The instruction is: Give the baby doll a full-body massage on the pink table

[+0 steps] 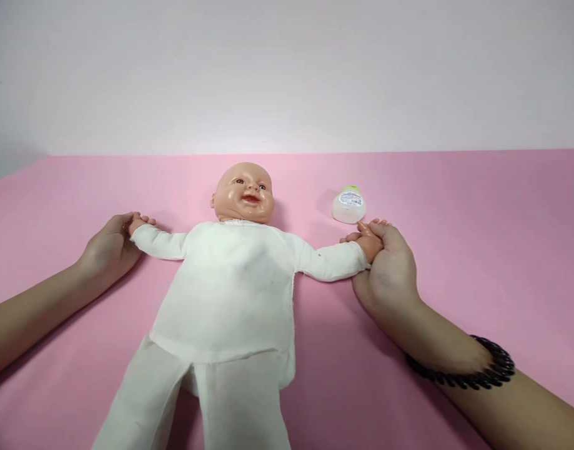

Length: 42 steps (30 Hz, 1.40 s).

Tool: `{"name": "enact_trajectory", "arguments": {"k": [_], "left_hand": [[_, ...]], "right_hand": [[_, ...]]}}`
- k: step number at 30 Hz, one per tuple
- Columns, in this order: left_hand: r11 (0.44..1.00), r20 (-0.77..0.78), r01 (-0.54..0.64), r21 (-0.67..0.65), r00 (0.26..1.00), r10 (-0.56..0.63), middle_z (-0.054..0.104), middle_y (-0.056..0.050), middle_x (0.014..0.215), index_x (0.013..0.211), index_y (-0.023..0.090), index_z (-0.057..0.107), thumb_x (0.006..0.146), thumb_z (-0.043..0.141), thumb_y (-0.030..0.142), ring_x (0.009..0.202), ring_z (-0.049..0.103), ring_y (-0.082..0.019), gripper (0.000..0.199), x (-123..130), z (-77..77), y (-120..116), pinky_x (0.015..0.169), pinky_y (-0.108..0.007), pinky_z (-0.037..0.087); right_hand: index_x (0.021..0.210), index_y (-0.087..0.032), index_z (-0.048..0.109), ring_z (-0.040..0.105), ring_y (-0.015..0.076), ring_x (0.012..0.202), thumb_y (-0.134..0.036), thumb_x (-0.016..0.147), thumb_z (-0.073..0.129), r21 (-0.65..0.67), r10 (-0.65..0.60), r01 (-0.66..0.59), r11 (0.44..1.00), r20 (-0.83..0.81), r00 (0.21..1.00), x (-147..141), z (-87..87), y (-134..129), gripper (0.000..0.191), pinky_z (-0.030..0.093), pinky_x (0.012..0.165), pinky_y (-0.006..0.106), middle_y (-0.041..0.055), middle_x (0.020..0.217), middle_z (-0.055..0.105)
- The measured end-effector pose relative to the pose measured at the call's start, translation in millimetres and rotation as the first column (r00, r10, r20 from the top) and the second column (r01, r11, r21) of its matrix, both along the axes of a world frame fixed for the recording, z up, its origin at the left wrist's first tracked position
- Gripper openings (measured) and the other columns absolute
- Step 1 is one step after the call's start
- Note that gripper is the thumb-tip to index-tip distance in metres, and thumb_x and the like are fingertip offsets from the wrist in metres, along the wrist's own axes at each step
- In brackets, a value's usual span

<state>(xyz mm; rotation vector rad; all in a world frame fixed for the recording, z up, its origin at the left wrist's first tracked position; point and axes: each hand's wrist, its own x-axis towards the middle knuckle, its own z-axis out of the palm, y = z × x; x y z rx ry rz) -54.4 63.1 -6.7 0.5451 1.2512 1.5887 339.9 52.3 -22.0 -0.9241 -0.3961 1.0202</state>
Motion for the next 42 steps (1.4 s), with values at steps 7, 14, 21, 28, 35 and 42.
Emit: {"name": "enact_trajectory", "arguments": {"k": [7,14,21,28,35,42], "left_hand": [[1.000,0.049,-0.029,0.006,0.998,0.029,0.067,-0.002,0.070,0.072,0.020,0.060,0.088,0.051,0.010,0.072,0.071,-0.015,0.021,-1.1,0.5,1.3,0.073,-0.029,0.067],[1.000,0.041,-0.022,0.018,0.999,0.021,0.067,-0.002,0.070,0.072,0.021,0.060,0.088,0.053,0.010,0.074,0.072,-0.016,0.020,0.5,2.0,-1.5,0.073,-0.029,0.067],[0.999,-0.046,0.026,-0.030,0.999,-0.028,0.065,-0.003,0.071,0.067,0.019,0.058,0.090,0.051,0.014,0.074,0.070,-0.015,0.025,1.6,3.0,-1.9,0.070,-0.027,0.067],[1.000,0.010,-0.021,-0.012,1.000,0.021,0.066,-0.003,0.069,0.068,0.020,0.059,0.085,0.051,0.011,0.072,0.070,-0.015,0.021,0.0,1.4,-0.2,0.072,-0.029,0.067],[1.000,0.040,-0.010,-0.007,0.999,0.010,0.065,-0.001,0.071,0.069,0.020,0.060,0.083,0.050,0.010,0.075,0.069,-0.015,0.021,-3.0,-0.6,0.6,0.082,-0.031,0.065],[0.998,-0.028,0.036,-0.052,0.999,-0.038,0.066,0.000,0.070,0.066,0.019,0.059,0.087,0.051,0.015,0.076,0.069,-0.014,0.023,-0.5,3.1,-1.1,0.080,-0.031,0.062]], "right_hand": [[0.072,-0.020,0.053,0.057,0.0056,0.054,-0.005,0.089,0.049,-0.175,-0.147,0.138,0.975,-0.042,0.988,-16.1,19.4,-3.5,0.023,0.057,0.048,0.016,-0.0024,0.076,0.054],[0.068,-0.020,0.053,0.056,0.0068,0.055,-0.007,0.086,0.046,-0.160,-0.140,0.128,0.979,-0.067,0.988,-14.1,17.5,-3.4,0.023,0.058,0.047,0.019,-0.0011,0.077,0.055],[0.071,-0.020,0.053,0.057,0.0050,0.058,-0.008,0.092,0.050,-0.198,-0.108,0.105,0.974,-0.002,0.994,-14.4,16.7,-1.8,0.024,0.057,0.049,0.014,-0.0021,0.077,0.053],[0.073,-0.020,0.053,0.056,0.0061,0.057,-0.008,0.088,0.047,-0.174,-0.123,0.115,0.978,-0.035,0.992,-12.8,16.2,-3.0,0.020,0.057,0.050,0.018,-0.0018,0.079,0.055],[0.069,-0.020,0.054,0.057,0.0069,0.057,-0.006,0.081,0.047,-0.143,-0.120,0.112,0.983,-0.042,0.992,-13.1,17.1,-5.0,0.020,0.057,0.051,0.019,-0.0013,0.080,0.054],[0.072,-0.020,0.056,0.058,0.0070,0.059,-0.007,0.089,0.054,-0.200,-0.117,0.107,0.974,-0.039,0.992,-12.7,17.0,-4.0,0.021,0.057,0.053,0.017,-0.0027,0.076,0.057]]}}
